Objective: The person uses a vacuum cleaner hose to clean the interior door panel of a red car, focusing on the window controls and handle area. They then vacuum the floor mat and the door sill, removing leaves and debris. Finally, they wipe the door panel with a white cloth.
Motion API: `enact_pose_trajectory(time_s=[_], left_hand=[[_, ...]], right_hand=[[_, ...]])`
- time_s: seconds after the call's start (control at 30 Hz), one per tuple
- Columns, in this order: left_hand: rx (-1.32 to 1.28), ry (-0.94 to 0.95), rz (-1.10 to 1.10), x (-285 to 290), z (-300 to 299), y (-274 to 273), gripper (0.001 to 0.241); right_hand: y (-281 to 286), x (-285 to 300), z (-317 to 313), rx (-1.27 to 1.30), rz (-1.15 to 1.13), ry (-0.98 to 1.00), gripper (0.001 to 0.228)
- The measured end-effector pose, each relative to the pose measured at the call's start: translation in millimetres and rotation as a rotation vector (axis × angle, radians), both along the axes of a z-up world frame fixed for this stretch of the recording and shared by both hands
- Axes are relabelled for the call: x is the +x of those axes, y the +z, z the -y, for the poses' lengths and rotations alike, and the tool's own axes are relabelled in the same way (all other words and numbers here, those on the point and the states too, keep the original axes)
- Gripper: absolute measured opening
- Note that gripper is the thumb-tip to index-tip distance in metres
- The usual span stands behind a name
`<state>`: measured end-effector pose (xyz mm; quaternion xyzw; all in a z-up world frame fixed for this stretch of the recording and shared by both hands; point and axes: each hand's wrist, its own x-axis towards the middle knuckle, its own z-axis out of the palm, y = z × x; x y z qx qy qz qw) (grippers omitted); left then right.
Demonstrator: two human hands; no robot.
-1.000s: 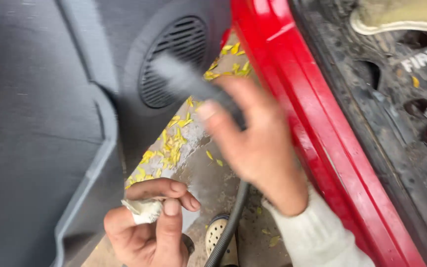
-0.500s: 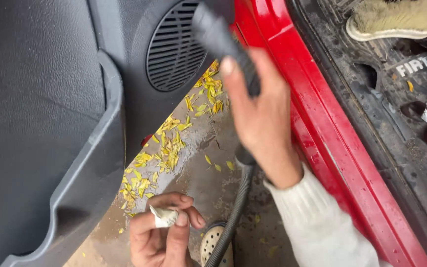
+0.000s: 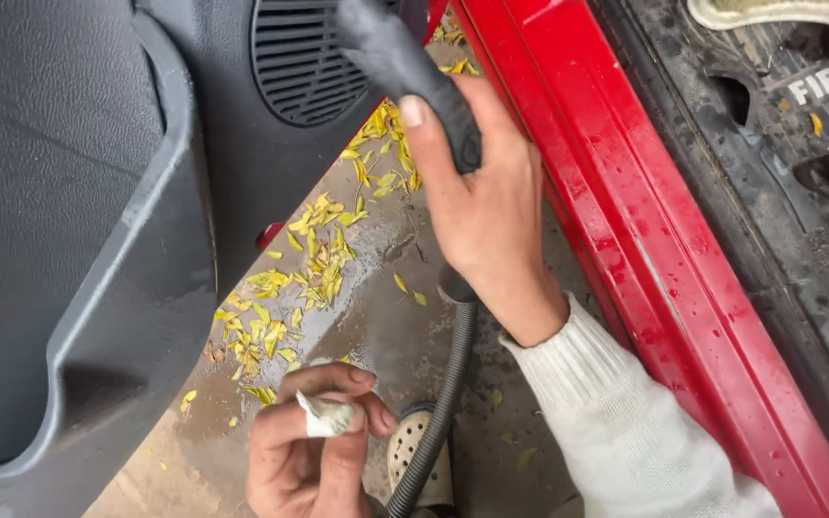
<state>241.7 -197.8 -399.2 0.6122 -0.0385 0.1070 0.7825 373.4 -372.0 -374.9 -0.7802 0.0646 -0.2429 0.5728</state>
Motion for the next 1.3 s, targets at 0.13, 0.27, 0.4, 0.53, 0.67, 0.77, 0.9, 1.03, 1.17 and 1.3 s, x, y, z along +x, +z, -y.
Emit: enact_pose_trajectory(time_s=[0.13, 0.27, 0.4, 0.53, 0.67, 0.77, 0.9, 1.03, 1.17, 1.3], left_hand=[[0.020, -0.090, 0.021, -8, -1, 2, 0.007], [0.023, -0.099, 0.032, -10, -6, -4, 0.009], [0.031, -0.108, 0.025, -13, -4, -3, 0.007], [0.051, -0.163, 0.044, -12, -15, -11, 0.009], [0.044, -0.082, 0.006, -17, -3, -7, 0.008], [0.108, -0.183, 0.012, -19, -9, -5, 0.005], [0.080, -0.206, -0.001, -25, -18, -13, 0.008], [0.102, -0.252, 0.011, -24, -19, -11, 0.007], [0.087, -0.356, -0.016, -29, -30, -17, 0.008], [0.100, -0.333, -0.005, -28, -24, -13, 0.009]], right_hand=[[-8, -13, -9, -0.041, 0.084, -0.041, 0.032], [-8, 0, 4, 0.035, 0.014, -0.036, 0.033], [-13, -8, -7, 0.069, -0.024, -0.074, 0.032], [-23, -3, 0, 0.010, 0.123, 0.013, 0.032], [-25, -4, -6, 0.084, -0.044, -0.020, 0.032], [-17, -14, -18, 0.136, 0.204, 0.132, 0.036], [-38, -6, -5, 0.128, -0.064, 0.059, 0.034], [-40, -13, -18, 0.088, 0.098, 0.053, 0.033], [-50, -8, -8, 0.006, 0.118, 0.043, 0.034], [-53, -12, -14, 0.115, -0.089, 0.016, 0.032]])
